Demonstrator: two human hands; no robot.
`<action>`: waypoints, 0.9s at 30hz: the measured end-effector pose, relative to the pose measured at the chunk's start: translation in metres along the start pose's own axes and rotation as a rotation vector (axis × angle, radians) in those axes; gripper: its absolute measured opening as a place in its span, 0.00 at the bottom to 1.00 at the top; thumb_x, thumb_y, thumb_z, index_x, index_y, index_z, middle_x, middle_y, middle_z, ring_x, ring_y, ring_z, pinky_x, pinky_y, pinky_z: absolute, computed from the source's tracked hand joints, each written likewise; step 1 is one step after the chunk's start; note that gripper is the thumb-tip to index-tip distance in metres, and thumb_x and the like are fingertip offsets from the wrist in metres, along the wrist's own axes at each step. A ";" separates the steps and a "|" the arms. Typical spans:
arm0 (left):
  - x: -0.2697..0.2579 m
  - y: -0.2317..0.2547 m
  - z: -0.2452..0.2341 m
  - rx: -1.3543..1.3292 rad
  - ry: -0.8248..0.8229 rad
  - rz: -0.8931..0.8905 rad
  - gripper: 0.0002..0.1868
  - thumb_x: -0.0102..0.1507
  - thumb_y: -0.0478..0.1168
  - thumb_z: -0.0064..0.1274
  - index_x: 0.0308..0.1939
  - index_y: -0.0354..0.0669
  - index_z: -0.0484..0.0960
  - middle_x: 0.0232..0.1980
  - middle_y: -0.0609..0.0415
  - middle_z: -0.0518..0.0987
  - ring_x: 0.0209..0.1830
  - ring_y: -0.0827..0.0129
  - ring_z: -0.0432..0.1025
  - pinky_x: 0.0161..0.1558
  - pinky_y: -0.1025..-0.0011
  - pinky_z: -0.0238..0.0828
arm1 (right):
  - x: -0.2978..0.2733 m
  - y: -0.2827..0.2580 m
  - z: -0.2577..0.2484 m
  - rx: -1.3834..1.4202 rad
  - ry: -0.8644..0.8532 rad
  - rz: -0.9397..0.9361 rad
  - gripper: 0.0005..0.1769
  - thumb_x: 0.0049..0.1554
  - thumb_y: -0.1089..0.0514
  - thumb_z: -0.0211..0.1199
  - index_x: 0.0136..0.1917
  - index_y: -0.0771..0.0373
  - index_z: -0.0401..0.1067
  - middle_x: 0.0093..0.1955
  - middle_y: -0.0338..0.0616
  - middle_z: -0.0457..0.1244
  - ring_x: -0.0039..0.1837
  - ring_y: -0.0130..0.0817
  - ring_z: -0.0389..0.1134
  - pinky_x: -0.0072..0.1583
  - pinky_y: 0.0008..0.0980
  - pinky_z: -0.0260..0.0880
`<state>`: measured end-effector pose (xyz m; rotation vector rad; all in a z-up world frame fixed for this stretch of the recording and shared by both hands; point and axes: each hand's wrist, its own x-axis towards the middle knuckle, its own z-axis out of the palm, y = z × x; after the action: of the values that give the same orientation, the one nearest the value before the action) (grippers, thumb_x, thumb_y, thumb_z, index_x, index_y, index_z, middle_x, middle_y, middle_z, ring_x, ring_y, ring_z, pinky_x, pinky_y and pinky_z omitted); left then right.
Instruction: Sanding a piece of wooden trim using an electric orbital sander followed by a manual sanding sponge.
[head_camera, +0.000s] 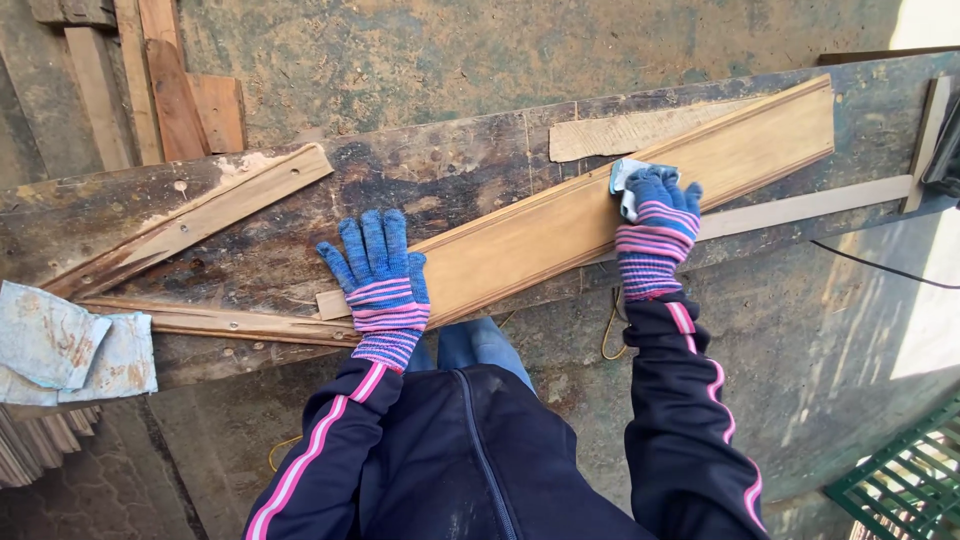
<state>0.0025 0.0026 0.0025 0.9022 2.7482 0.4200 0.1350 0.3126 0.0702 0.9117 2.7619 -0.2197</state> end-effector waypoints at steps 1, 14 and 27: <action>0.000 0.001 -0.001 0.008 -0.015 -0.010 0.42 0.66 0.53 0.55 0.81 0.48 0.58 0.83 0.41 0.53 0.84 0.41 0.41 0.77 0.29 0.25 | -0.003 0.001 0.006 0.020 0.092 0.045 0.08 0.66 0.54 0.56 0.57 0.56 0.71 0.55 0.46 0.67 0.59 0.48 0.68 0.67 0.48 0.66; 0.004 0.005 -0.008 0.035 -0.074 -0.059 0.43 0.65 0.54 0.55 0.81 0.48 0.58 0.82 0.41 0.53 0.84 0.41 0.40 0.77 0.30 0.25 | -0.006 0.004 0.035 -0.085 0.182 -0.034 0.14 0.63 0.49 0.58 0.59 0.55 0.72 0.61 0.45 0.66 0.69 0.42 0.66 0.78 0.53 0.59; 0.003 0.003 0.001 0.064 -0.058 -0.057 0.41 0.65 0.54 0.54 0.80 0.49 0.60 0.82 0.41 0.54 0.84 0.41 0.42 0.77 0.29 0.26 | 0.014 0.020 0.053 -0.053 0.199 -0.129 0.13 0.65 0.56 0.52 0.58 0.57 0.75 0.60 0.48 0.68 0.65 0.45 0.68 0.77 0.53 0.56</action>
<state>0.0017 0.0066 0.0023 0.8350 2.7405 0.2927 0.1453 0.3250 0.0138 0.7827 2.9980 -0.0802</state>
